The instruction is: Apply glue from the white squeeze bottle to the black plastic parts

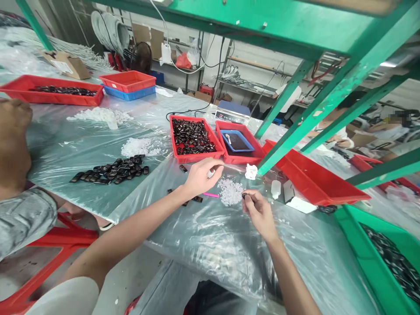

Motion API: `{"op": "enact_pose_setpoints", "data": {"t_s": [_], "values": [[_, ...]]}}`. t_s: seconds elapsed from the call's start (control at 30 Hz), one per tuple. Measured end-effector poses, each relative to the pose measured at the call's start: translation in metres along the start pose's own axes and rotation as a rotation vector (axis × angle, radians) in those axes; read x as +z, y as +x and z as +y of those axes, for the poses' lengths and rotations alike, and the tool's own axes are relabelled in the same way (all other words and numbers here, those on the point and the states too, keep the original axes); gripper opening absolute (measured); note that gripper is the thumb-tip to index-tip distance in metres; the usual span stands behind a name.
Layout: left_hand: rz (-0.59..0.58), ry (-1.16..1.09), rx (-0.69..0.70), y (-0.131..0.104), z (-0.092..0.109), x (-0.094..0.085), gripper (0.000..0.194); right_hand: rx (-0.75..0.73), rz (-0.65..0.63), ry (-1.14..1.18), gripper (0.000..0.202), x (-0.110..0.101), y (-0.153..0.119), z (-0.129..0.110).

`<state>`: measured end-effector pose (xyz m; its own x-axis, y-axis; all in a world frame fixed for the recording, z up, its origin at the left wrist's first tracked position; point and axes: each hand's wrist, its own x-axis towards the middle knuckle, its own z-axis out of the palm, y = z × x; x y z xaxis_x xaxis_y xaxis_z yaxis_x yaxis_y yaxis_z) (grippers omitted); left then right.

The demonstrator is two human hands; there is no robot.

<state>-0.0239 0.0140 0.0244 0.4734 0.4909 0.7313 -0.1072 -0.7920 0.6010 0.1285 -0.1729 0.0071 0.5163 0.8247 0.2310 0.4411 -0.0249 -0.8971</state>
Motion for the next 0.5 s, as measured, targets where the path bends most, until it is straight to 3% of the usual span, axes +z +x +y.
{"op": "enact_pose_setpoints", "data": {"t_s": [0.07,0.13,0.3,0.5], "values": [[0.108,0.008,-0.033,-0.001,-0.016,0.013,0.022,0.063,0.053,0.198,0.036,0.011,0.017,0.003],[0.108,0.040,-0.090,-0.007,-0.032,0.020,0.034,0.128,0.089,0.351,0.043,0.019,0.029,0.007],[-0.121,0.153,-0.163,-0.020,-0.053,0.014,0.056,0.285,0.152,0.633,0.032,0.021,0.027,0.015],[-0.350,0.350,-0.179,-0.025,-0.053,0.011,0.050,0.261,0.181,0.621,0.026,0.019,0.017,0.018]]}}
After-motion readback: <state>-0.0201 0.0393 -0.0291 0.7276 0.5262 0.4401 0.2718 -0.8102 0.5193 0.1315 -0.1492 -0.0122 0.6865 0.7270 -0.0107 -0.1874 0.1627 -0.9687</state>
